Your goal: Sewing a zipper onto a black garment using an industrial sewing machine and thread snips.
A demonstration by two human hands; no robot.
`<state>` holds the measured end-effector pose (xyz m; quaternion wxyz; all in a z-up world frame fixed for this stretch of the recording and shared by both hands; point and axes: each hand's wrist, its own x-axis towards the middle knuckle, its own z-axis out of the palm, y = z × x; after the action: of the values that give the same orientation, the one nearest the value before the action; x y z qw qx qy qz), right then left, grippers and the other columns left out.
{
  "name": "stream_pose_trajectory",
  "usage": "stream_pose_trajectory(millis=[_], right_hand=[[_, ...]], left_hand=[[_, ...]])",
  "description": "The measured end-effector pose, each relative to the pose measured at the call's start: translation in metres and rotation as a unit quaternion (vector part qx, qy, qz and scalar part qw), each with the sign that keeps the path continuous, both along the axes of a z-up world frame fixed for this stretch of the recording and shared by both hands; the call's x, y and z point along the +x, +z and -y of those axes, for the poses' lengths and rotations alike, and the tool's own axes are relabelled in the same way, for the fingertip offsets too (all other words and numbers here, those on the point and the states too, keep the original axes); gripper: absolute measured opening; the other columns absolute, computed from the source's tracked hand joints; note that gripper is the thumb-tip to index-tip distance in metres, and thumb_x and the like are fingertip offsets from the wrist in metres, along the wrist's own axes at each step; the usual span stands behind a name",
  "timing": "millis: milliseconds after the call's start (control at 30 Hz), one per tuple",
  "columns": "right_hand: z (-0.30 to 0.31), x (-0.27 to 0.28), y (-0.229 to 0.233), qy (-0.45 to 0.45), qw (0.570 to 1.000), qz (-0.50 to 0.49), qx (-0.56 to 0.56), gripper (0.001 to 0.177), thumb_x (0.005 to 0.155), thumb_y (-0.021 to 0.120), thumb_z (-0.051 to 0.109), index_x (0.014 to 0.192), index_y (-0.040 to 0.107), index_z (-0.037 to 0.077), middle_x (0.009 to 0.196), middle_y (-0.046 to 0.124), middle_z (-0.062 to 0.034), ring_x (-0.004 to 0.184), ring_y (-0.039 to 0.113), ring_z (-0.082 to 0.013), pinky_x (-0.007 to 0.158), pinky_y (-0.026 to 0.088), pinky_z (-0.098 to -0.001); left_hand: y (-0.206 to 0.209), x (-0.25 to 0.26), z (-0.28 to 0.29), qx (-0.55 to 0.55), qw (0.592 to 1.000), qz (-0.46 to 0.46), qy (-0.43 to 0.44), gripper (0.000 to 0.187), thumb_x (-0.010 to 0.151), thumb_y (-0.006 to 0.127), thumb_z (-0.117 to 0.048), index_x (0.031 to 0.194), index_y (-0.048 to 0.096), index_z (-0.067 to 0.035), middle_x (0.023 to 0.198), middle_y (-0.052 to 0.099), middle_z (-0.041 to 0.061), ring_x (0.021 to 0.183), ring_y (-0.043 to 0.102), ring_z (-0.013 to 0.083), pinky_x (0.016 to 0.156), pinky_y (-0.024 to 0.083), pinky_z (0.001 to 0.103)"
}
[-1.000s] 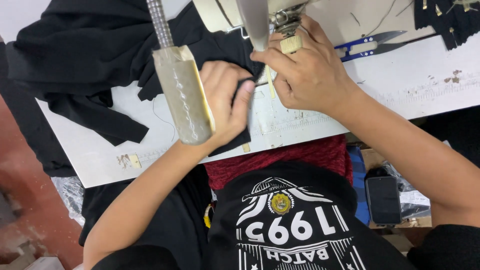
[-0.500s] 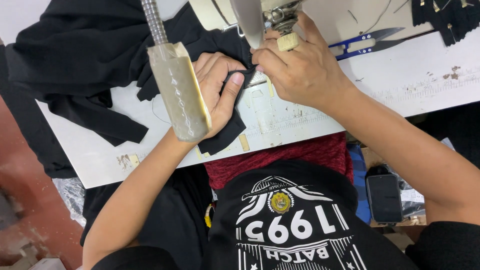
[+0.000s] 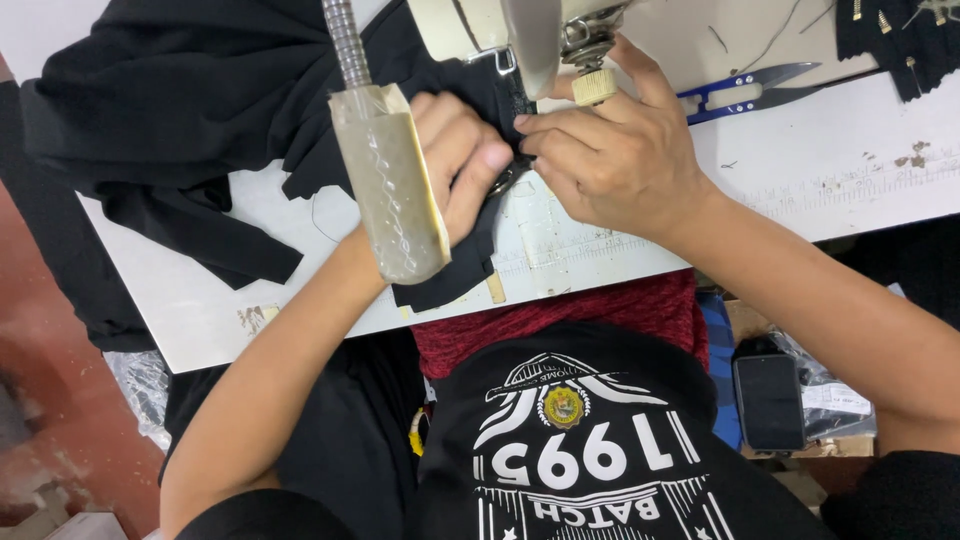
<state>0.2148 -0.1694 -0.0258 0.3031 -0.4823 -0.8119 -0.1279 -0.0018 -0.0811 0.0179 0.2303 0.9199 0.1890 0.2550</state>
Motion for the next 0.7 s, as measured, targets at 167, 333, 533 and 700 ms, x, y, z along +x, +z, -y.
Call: stream_pose_trajectory(millis=[167, 333, 533, 700], right_hand=[[-0.001, 0.001, 0.003, 0.019, 1.000, -0.004, 0.011, 0.009, 0.099, 0.081, 0.011, 0.101, 0.085, 0.018, 0.110, 0.084, 0.0074, 0.107, 0.074, -0.0207, 0.114, 0.042, -0.0470], [-0.004, 0.000, 0.007, 0.044, 0.998, -0.030, 0.021, 0.013, 0.097, 0.076, 0.005, 0.096, 0.084, 0.015, 0.106, 0.083, 0.0032, 0.101, 0.073, -0.0172, 0.086, 0.050, -0.0334], [-0.001, -0.005, 0.012, 0.034, 0.999, 0.027, 0.006, 0.015, 0.102, 0.070, 0.002, 0.099, 0.081, 0.011, 0.111, 0.082, -0.0012, 0.106, 0.073, -0.0158, 0.078, 0.048, -0.0266], [0.002, -0.005, 0.004, 0.027, 0.999, 0.017, -0.025, 0.019, 0.101, 0.068, -0.003, 0.107, 0.081, 0.009, 0.117, 0.081, -0.0009, 0.110, 0.073, -0.0163, 0.079, 0.048, -0.0271]], left_hand=[[-0.014, -0.006, -0.032, 0.128, 0.991, -0.021, -0.017, 0.010, 0.109, 0.061, -0.009, 0.109, 0.067, -0.002, 0.105, 0.060, 0.010, 0.088, 0.059, 0.0267, 0.079, 0.049, 0.037], [-0.016, -0.010, -0.038, 0.196, 0.970, -0.139, -0.029, 0.046, 0.097, 0.064, 0.001, 0.141, 0.062, -0.013, 0.127, 0.063, 0.007, 0.093, 0.061, 0.0257, 0.072, 0.055, 0.036], [-0.016, -0.007, -0.045, 0.322, 0.935, -0.127, -0.082, 0.037, 0.101, 0.051, -0.005, 0.131, 0.072, -0.012, 0.134, 0.066, 0.005, 0.107, 0.066, 0.0193, 0.082, 0.049, 0.032], [-0.020, 0.004, -0.053, 0.257, 0.964, -0.046, -0.042, 0.021, 0.111, 0.070, -0.022, 0.093, 0.069, -0.013, 0.078, 0.058, -0.002, 0.073, 0.058, 0.0200, 0.071, 0.044, 0.031]])
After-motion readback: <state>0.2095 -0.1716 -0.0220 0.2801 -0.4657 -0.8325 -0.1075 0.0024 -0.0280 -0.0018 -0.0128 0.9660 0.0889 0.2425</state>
